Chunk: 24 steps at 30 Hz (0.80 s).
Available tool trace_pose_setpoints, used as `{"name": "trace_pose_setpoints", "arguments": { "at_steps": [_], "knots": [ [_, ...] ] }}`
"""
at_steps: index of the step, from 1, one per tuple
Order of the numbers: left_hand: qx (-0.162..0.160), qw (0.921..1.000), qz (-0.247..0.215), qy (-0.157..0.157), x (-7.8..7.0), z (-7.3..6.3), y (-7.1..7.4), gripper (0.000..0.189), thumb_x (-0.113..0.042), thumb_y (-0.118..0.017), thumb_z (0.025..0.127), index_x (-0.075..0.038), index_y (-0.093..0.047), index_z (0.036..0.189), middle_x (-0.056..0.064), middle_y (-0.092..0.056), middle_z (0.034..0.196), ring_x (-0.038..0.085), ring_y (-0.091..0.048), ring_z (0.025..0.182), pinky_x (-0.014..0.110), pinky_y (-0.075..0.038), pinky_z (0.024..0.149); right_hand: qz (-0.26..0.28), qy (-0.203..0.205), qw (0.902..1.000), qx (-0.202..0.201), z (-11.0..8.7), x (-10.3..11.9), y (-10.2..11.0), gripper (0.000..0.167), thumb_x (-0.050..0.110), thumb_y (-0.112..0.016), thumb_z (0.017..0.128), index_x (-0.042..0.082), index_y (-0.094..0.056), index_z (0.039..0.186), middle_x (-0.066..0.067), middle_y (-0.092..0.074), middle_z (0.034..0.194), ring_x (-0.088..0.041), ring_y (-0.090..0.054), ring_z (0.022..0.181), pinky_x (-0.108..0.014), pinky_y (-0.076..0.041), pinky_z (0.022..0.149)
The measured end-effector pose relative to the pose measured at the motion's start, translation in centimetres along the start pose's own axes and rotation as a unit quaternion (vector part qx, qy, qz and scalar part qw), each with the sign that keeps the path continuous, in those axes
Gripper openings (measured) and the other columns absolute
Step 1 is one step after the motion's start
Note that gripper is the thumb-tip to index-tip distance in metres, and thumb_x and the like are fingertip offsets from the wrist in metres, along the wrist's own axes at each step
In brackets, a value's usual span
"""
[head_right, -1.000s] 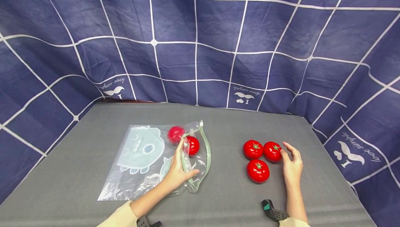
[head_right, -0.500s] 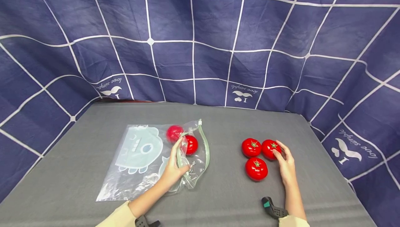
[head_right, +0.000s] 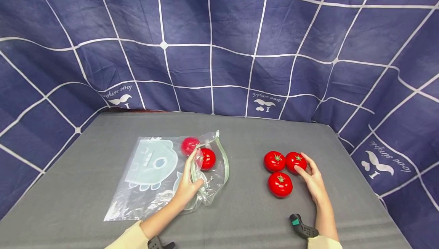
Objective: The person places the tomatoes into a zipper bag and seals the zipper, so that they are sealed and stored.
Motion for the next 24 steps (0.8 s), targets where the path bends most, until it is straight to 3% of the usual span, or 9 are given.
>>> {"name": "trace_pose_setpoints", "arguments": {
  "at_steps": [3, 8, 14, 20, 24],
  "knots": [
    [-0.007, 0.9993, 0.01, -0.035, -0.2, 0.0, 0.1, 0.09, 0.014, -0.049, 0.061, -0.017, -0.026, 0.142, 0.006, -0.03, 0.146, 0.021, -0.031, 0.132, 0.014, -0.024, 0.105, -0.003, -0.009, 0.9999, -0.014, 0.1, 0.0, 0.1, 0.055, 0.009, -0.056, 0.088, 0.013, -0.036, 0.139, 0.027, -0.046, 0.111, 0.018, -0.051, 0.091, -0.002, -0.038, 0.074],
    [-0.024, 0.9947, 0.047, -0.089, -0.8, -0.2, 0.2, 0.091, 0.015, -0.05, 0.058, -0.011, -0.027, 0.142, 0.011, -0.032, 0.145, 0.026, -0.032, 0.131, 0.008, -0.018, 0.104, -0.07, -0.022, 0.9963, -0.045, 0.3, 0.5, 0.1, 0.056, 0.016, -0.059, 0.087, 0.014, -0.037, 0.138, 0.033, -0.045, 0.105, 0.021, -0.05, 0.087, -0.002, -0.037, 0.071],
    [-0.045, 0.9882, 0.089, -0.116, -1.1, -0.4, 0.4, 0.086, 0.011, -0.049, 0.06, -0.01, -0.028, 0.142, 0.011, -0.035, 0.143, 0.024, -0.034, 0.129, 0.011, -0.02, 0.105, -0.092, -0.018, 0.9928, -0.074, 0.4, 1.7, 0.0, 0.055, 0.019, -0.06, 0.086, 0.017, -0.04, 0.137, 0.029, -0.045, 0.106, 0.019, -0.049, 0.088, -0.002, -0.037, 0.073],
    [-0.044, 0.9893, 0.088, -0.107, -1.0, -0.4, 0.5, 0.086, 0.01, -0.049, 0.062, -0.012, -0.027, 0.142, 0.009, -0.033, 0.144, 0.02, -0.032, 0.131, 0.01, -0.018, 0.106, -0.142, -0.025, 0.986, -0.084, 0.6, 3.4, -0.6, 0.057, 0.027, -0.06, 0.086, 0.023, -0.038, 0.139, 0.021, -0.042, 0.123, 0.016, -0.04, 0.098, 0.0, -0.033, 0.078],
    [-0.044, 0.9908, 0.085, -0.095, -1.1, -0.5, 0.5, 0.086, 0.009, -0.049, 0.063, -0.014, -0.027, 0.143, 0.006, -0.033, 0.145, 0.017, -0.031, 0.132, 0.01, -0.017, 0.106, -0.13, -0.009, 0.9886, -0.075, 0.9, 4.5, -1.6, 0.057, 0.023, -0.062, 0.085, 0.022, -0.04, 0.137, 0.016, -0.043, 0.127, 0.014, -0.041, 0.103, 0.0, -0.035, 0.08]
  ]
}}
Point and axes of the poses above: each hand's wrist, its own z-axis towards the middle knuckle, its own y-axis out of the back of the hand, x = y × z, the point moved 5 cm from there along z, towards the middle knuckle
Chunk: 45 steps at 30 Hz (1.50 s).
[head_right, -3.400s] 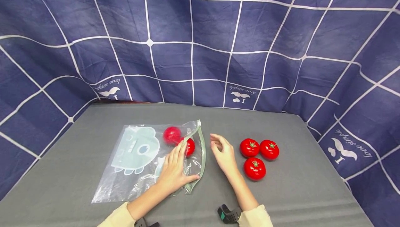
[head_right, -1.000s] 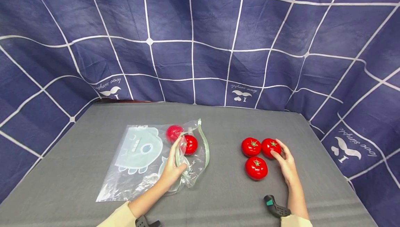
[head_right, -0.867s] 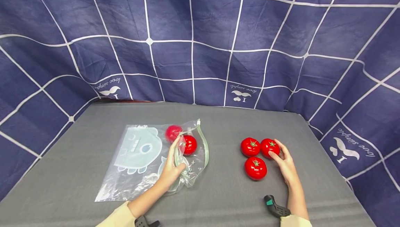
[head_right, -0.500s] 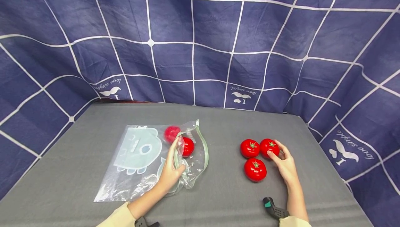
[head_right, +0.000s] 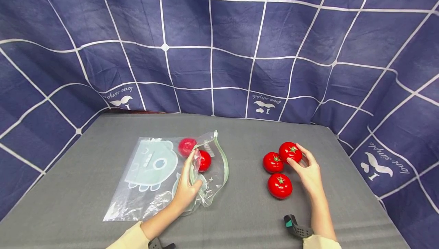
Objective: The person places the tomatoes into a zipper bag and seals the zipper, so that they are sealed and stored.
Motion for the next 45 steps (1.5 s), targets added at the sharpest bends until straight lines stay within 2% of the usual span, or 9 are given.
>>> {"name": "trace_pose_setpoints", "arguments": {
  "at_steps": [5, 9, 15, 18, 23, 27, 31, 41, 45],
  "knots": [
    [-0.004, 1.0, -0.005, 0.001, 0.0, -0.1, 0.0, 0.085, 0.008, -0.049, 0.062, -0.012, -0.028, 0.142, 0.008, -0.033, 0.145, 0.017, -0.031, 0.132, 0.01, -0.017, 0.106, -0.007, 0.016, 0.9989, 0.044, -0.3, 2.3, -1.7, 0.059, 0.024, -0.062, 0.085, 0.02, -0.038, 0.138, 0.012, -0.04, 0.13, 0.013, -0.038, 0.108, 0.001, -0.036, 0.082],
    [-0.007, 1.0, -0.003, 0.0, -0.1, 0.0, 0.0, 0.086, 0.011, -0.049, 0.061, -0.01, -0.029, 0.142, 0.009, -0.034, 0.144, 0.02, -0.032, 0.131, 0.008, -0.017, 0.105, 0.015, 0.035, 0.997, 0.068, -0.5, 3.5, -3.2, 0.058, 0.021, -0.064, 0.084, 0.018, -0.04, 0.137, 0.012, -0.042, 0.128, 0.016, -0.042, 0.105, 0.0, -0.038, 0.082],
    [-0.008, 0.9999, -0.014, 0.005, -2.8, 0.3, 0.6, 0.079, 0.016, -0.047, 0.061, 0.004, -0.031, 0.138, 0.021, -0.036, 0.14, 0.03, -0.034, 0.129, 0.005, -0.015, 0.103, 0.008, 0.045, 0.9948, 0.091, -1.2, 4.9, -5.1, 0.059, 0.022, -0.064, 0.083, 0.018, -0.04, 0.137, 0.012, -0.042, 0.125, 0.016, -0.047, 0.098, -0.003, -0.041, 0.08],
    [-0.006, 0.9999, -0.008, 0.008, -3.5, 0.3, 0.8, 0.077, 0.015, -0.047, 0.061, 0.006, -0.032, 0.136, 0.023, -0.037, 0.139, 0.032, -0.034, 0.128, 0.006, -0.016, 0.103, 0.004, 0.052, 0.9939, 0.097, -1.6, 5.6, -5.8, 0.059, 0.022, -0.064, 0.083, 0.019, -0.041, 0.137, 0.011, -0.042, 0.125, 0.014, -0.046, 0.099, -0.003, -0.04, 0.08],
    [-0.008, 0.9999, -0.006, 0.006, -1.5, 0.2, 0.2, 0.082, 0.015, -0.048, 0.06, 0.0, -0.03, 0.139, 0.018, -0.035, 0.142, 0.028, -0.033, 0.13, 0.007, -0.016, 0.104, 0.035, 0.084, 0.9895, 0.113, -2.1, 6.5, -7.4, 0.057, 0.019, -0.064, 0.083, 0.017, -0.042, 0.136, 0.003, -0.041, 0.131, 0.01, -0.043, 0.107, -0.002, -0.037, 0.085],
    [-0.007, 1.0, -0.004, 0.005, 0.0, 0.1, 0.0, 0.086, 0.012, -0.05, 0.061, -0.01, -0.029, 0.142, 0.009, -0.034, 0.145, 0.021, -0.032, 0.131, 0.009, -0.017, 0.105, 0.072, 0.102, 0.9832, 0.134, -2.4, 6.5, -9.0, 0.056, 0.013, -0.066, 0.081, 0.013, -0.045, 0.133, -0.005, -0.041, 0.134, 0.009, -0.045, 0.11, -0.005, -0.04, 0.086],
    [-0.007, 1.0, -0.007, 0.0, 0.0, 0.0, 0.0, 0.086, 0.009, -0.049, 0.062, -0.014, -0.029, 0.142, 0.006, -0.034, 0.145, 0.018, -0.032, 0.132, 0.011, -0.018, 0.106, 0.076, 0.106, 0.9792, 0.155, -3.0, 6.4, -10.7, 0.056, 0.013, -0.069, 0.079, 0.012, -0.047, 0.131, -0.008, -0.043, 0.135, 0.011, -0.044, 0.112, -0.005, -0.039, 0.088],
    [-0.009, 0.9995, -0.003, -0.029, -0.2, 0.0, 0.0, 0.086, 0.01, -0.048, 0.06, -0.008, -0.029, 0.142, 0.01, -0.036, 0.143, 0.022, -0.033, 0.13, 0.008, -0.017, 0.106, 0.072, 0.151, 0.9661, 0.197, -4.4, 6.8, -13.9, 0.053, 0.009, -0.07, 0.077, 0.008, -0.051, 0.127, -0.012, -0.047, 0.131, 0.01, -0.043, 0.112, -0.012, -0.04, 0.088],
    [-0.004, 0.9994, 0.006, -0.033, -0.2, 0.1, -0.1, 0.087, 0.01, -0.05, 0.059, -0.008, -0.03, 0.141, 0.01, -0.036, 0.143, 0.022, -0.034, 0.13, 0.009, -0.018, 0.106, 0.06, 0.154, 0.9657, 0.2, -4.7, 6.6, -14.9, 0.054, 0.004, -0.071, 0.075, 0.006, -0.052, 0.125, -0.013, -0.047, 0.131, 0.008, -0.043, 0.113, -0.012, -0.04, 0.089]
  ]
}}
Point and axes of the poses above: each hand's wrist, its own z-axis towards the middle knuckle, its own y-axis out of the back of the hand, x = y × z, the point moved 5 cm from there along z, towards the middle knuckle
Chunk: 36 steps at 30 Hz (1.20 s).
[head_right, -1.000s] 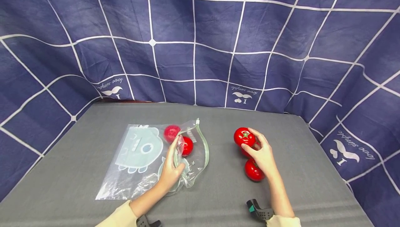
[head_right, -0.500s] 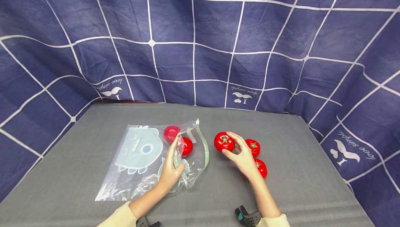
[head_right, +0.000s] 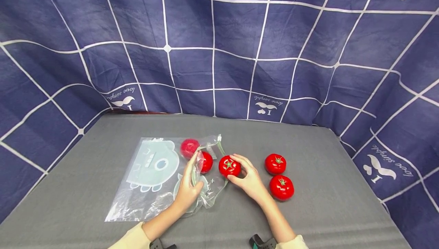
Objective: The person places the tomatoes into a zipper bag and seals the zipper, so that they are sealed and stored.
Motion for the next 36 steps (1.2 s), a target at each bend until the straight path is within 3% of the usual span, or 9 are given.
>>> {"name": "trace_pose_setpoints", "arguments": {
  "at_steps": [4, 8, 18, 21, 28, 36],
  "knots": [
    [0.003, 1.0, -0.008, 0.002, 0.0, -0.1, -0.1, 0.087, 0.011, -0.052, 0.058, -0.007, -0.032, 0.14, 0.011, -0.037, 0.143, 0.023, -0.036, 0.13, 0.013, -0.02, 0.107, -0.032, 0.001, 0.9995, -0.004, 0.0, -0.4, -0.7, 0.055, 0.003, -0.072, 0.072, 0.004, -0.053, 0.124, -0.014, -0.049, 0.131, -0.008, -0.047, 0.117, -0.016, -0.041, 0.093],
    [0.009, 0.9999, -0.008, 0.001, -0.1, -0.2, -0.1, 0.085, 0.011, -0.053, 0.059, -0.008, -0.034, 0.139, 0.011, -0.039, 0.142, 0.022, -0.036, 0.129, 0.019, -0.023, 0.108, -0.062, -0.006, 0.998, -0.016, 0.2, -0.8, -1.0, 0.055, 0.011, -0.075, 0.071, 0.012, -0.056, 0.122, -0.007, -0.052, 0.129, -0.02, -0.05, 0.118, -0.024, -0.041, 0.097],
    [0.014, 0.9997, 0.02, -0.006, -0.3, -0.2, 0.0, 0.082, 0.007, -0.051, 0.06, -0.011, -0.037, 0.138, 0.004, -0.042, 0.141, 0.021, -0.038, 0.128, 0.038, -0.03, 0.105, -0.13, -0.06, 0.9889, -0.039, 0.9, -0.9, -1.6, 0.05, 0.034, -0.076, 0.07, 0.032, -0.06, 0.117, 0.012, -0.054, 0.129, -0.014, -0.05, 0.118, -0.039, -0.042, 0.093],
    [0.011, 0.9995, 0.029, -0.008, -0.3, -0.2, -0.1, 0.081, 0.008, -0.051, 0.06, -0.011, -0.038, 0.138, 0.004, -0.042, 0.14, 0.022, -0.039, 0.127, 0.043, -0.031, 0.103, -0.126, -0.061, 0.9889, -0.049, 1.2, -0.9, -1.7, 0.05, 0.031, -0.077, 0.069, 0.03, -0.061, 0.116, 0.01, -0.055, 0.128, -0.016, -0.049, 0.116, -0.039, -0.042, 0.091],
    [0.012, 0.9991, 0.04, -0.006, -0.2, -0.1, -0.1, 0.081, 0.006, -0.051, 0.058, -0.011, -0.039, 0.137, 0.004, -0.043, 0.14, 0.023, -0.04, 0.126, 0.046, -0.031, 0.101, -0.089, -0.065, 0.9918, -0.065, 1.5, -1.2, -1.9, 0.048, 0.025, -0.077, 0.069, 0.023, -0.063, 0.115, 0.003, -0.057, 0.127, -0.017, -0.049, 0.113, -0.022, -0.047, 0.083],
    [0.009, 0.9984, 0.057, 0.0, -0.2, -0.2, -0.1, 0.082, 0.005, -0.051, 0.057, -0.013, -0.04, 0.136, 0.004, -0.044, 0.139, 0.024, -0.041, 0.124, 0.049, -0.031, 0.099, -0.072, -0.085, 0.9911, -0.073, 1.6, -1.2, -2.2, 0.049, 0.02, -0.077, 0.07, 0.022, -0.062, 0.116, 0.001, -0.055, 0.129, -0.019, -0.048, 0.115, -0.032, -0.047, 0.087]
  ]
}}
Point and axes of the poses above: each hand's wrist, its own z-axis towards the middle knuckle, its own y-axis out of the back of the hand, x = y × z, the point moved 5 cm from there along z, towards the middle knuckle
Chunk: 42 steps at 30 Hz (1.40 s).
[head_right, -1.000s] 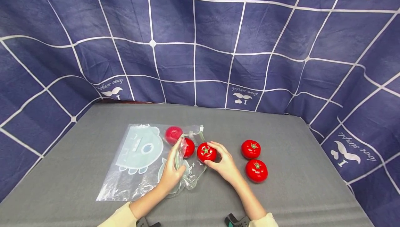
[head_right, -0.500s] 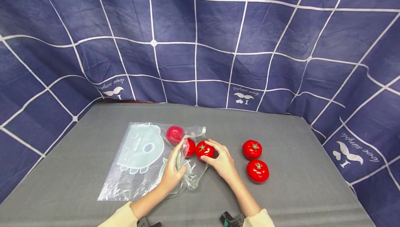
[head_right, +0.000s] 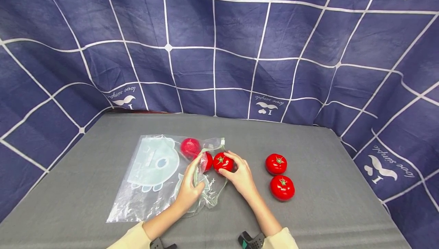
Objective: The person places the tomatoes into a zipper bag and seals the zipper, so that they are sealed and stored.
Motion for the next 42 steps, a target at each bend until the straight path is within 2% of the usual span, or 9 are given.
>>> {"name": "trace_pose_setpoints", "arguments": {
  "at_steps": [5, 8, 12, 19, 27, 42],
  "knots": [
    [0.004, 1.0, -0.003, 0.006, -0.1, 0.0, 0.1, 0.082, 0.003, -0.052, 0.057, -0.013, -0.04, 0.137, 0.004, -0.044, 0.139, 0.023, -0.041, 0.124, 0.049, -0.03, 0.098, 0.014, 0.003, 0.9999, -0.002, 0.1, 0.3, -0.2, 0.047, 0.017, -0.076, 0.071, 0.019, -0.062, 0.116, -0.001, -0.055, 0.129, -0.021, -0.048, 0.115, -0.037, -0.047, 0.089],
    [0.002, 1.0, -0.001, -0.001, -0.2, 0.0, 0.1, 0.081, 0.004, -0.052, 0.057, -0.012, -0.04, 0.136, 0.004, -0.045, 0.138, 0.022, -0.041, 0.124, 0.049, -0.03, 0.098, 0.019, 0.004, 0.9998, -0.003, 0.1, 0.4, -0.4, 0.048, 0.016, -0.076, 0.071, 0.018, -0.062, 0.116, -0.002, -0.054, 0.13, -0.021, -0.048, 0.116, -0.037, -0.047, 0.089],
    [0.0, 0.9999, -0.005, -0.015, -0.1, 0.0, 0.0, 0.083, 0.007, -0.051, 0.056, -0.009, -0.04, 0.136, 0.006, -0.045, 0.137, 0.024, -0.042, 0.123, 0.044, -0.033, 0.099, 0.025, 0.004, 0.9996, -0.008, 0.1, 0.5, -0.5, 0.049, 0.014, -0.077, 0.069, 0.017, -0.061, 0.116, -0.003, -0.054, 0.13, -0.022, -0.048, 0.117, -0.037, -0.048, 0.088],
    [0.006, 0.9996, -0.027, -0.009, -0.1, -0.1, -0.1, 0.088, 0.01, -0.051, 0.055, -0.012, -0.037, 0.138, 0.004, -0.043, 0.139, 0.02, -0.04, 0.124, 0.036, -0.035, 0.1, 0.046, 0.007, 0.9987, -0.019, 0.1, 0.7, -0.9, 0.052, 0.012, -0.077, 0.068, 0.016, -0.061, 0.117, -0.006, -0.053, 0.131, -0.022, -0.049, 0.12, -0.038, -0.049, 0.086],
    [0.006, 0.9996, -0.023, -0.012, -0.2, -0.1, -0.1, 0.086, 0.007, -0.05, 0.055, -0.013, -0.037, 0.138, 0.005, -0.045, 0.136, 0.017, -0.038, 0.122, 0.035, -0.035, 0.097, 0.073, 0.04, 0.9953, -0.049, 0.1, 1.1, -1.4, 0.053, 0.006, -0.077, 0.068, 0.008, -0.06, 0.118, -0.011, -0.052, 0.127, -0.026, -0.051, 0.115, -0.037, -0.051, 0.084],
    [0.02, 0.9994, -0.024, -0.014, -0.2, -0.1, -0.1, 0.088, 0.008, -0.053, 0.056, -0.012, -0.035, 0.139, 0.004, -0.042, 0.139, 0.018, -0.038, 0.123, 0.035, -0.035, 0.099, 0.113, 0.018, 0.993, -0.029, 0.1, 1.7, -2.2, 0.053, 0.005, -0.077, 0.068, 0.008, -0.06, 0.118, -0.008, -0.051, 0.126, -0.023, -0.051, 0.115, -0.034, -0.05, 0.085]
  ]
}}
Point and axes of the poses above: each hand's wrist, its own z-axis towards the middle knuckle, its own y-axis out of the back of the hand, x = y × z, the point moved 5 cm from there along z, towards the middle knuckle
